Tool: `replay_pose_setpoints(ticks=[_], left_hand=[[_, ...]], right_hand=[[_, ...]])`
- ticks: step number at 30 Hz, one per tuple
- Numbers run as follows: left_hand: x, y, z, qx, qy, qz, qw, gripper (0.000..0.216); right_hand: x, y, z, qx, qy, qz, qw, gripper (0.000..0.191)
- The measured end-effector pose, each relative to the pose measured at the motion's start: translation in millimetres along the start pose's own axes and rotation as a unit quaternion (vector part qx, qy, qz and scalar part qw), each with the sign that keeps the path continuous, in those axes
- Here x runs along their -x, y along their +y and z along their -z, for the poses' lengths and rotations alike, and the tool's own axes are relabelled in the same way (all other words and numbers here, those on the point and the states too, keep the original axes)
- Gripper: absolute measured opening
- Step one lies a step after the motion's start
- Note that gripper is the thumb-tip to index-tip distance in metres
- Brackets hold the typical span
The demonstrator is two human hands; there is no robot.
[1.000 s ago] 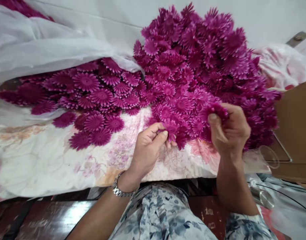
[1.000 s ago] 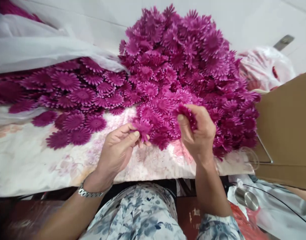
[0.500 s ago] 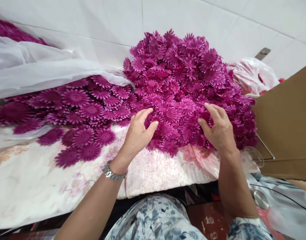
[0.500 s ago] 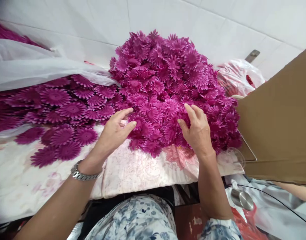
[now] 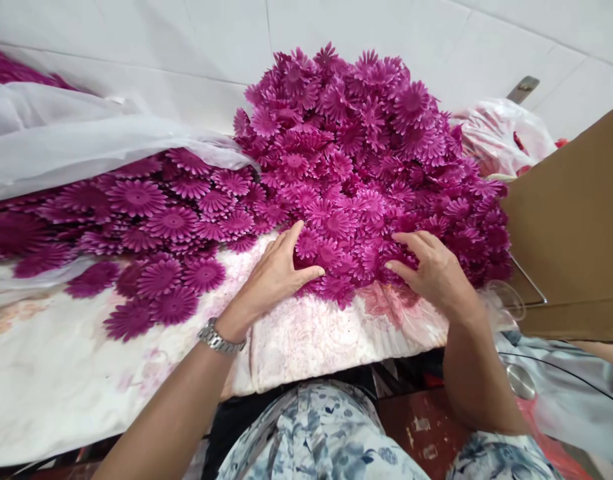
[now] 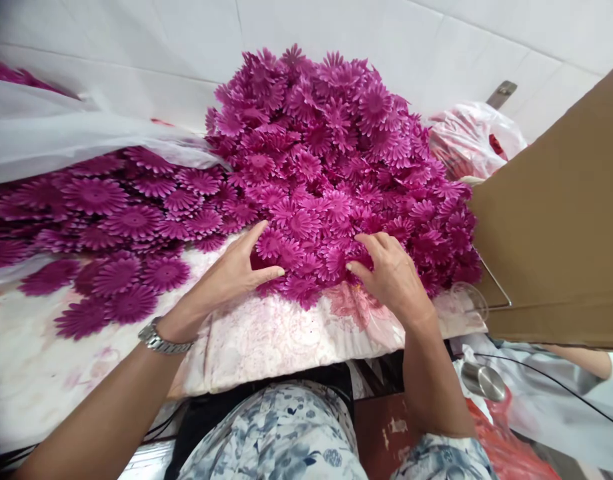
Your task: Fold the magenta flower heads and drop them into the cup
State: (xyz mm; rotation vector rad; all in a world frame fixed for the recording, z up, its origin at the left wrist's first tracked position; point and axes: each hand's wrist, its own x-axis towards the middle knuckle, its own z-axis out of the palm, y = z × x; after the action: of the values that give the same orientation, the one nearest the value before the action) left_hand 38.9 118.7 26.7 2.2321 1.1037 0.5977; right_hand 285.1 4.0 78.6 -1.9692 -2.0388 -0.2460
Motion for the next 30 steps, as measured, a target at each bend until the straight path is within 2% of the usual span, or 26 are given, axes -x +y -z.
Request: replay_pose_setpoints(ticks=[3,5,8,11,14,19,25,27,30], left_hand=[[3.5,0.3,-1.0,-0.023,0.009,-0.01,1.0,0.08],[5.0,1.8,-1.2,-0.035,0.017,-0.012,0.999,0.076],[4.8,3.3,-1.5,-0.04,0.026,-0.014,0.999,0.07],[2.6,2.3,-2.8,-0.039,0.031,-0.009,0.999,0.073],[0.8,0.5,-4.4,-0.049,0.019,0.001,0.999,0.082],[3.3,-1.0,-2.9,-0.077,0.006,0.017,0.997,0.097],[3.7,6.7,-0.8,-0.099,-0.017,0.02,0.995,0.112],[0.0,12.0,-1.4,-0.093,-0.023,0.022,0.995,0.112],[-9.4,17.6,-4.5,-0.075,-0.039,0.019,0.996,0.114]], right_hand=[[9.3,-1.4,-5.1,0.097,-0.068,0.021,0.993,0.03],[11.6,-0.7,-8.7,0.121,-0.067,0.021,0.99,0.019],[5.9,4.3,-7.2,0.051,0.026,-0.001,0.998,0.021],[-10.0,9.9,1.8,-0.036,0.14,-0.043,0.989,0.016],[-27.5,13.2,8.3,-0.068,0.177,-0.064,0.98,0.019],[-31.7,15.4,3.0,-0.079,0.097,-0.05,0.991,0.049],[-27.5,7.4,-20.8,-0.1,-0.049,-0.02,0.994,0.111],[-34.4,4.5,-30.5,-0.124,-0.08,-0.034,0.988,0.122],[-46.8,1.2,-43.5,-0.168,-0.119,-0.056,0.977,0.125]])
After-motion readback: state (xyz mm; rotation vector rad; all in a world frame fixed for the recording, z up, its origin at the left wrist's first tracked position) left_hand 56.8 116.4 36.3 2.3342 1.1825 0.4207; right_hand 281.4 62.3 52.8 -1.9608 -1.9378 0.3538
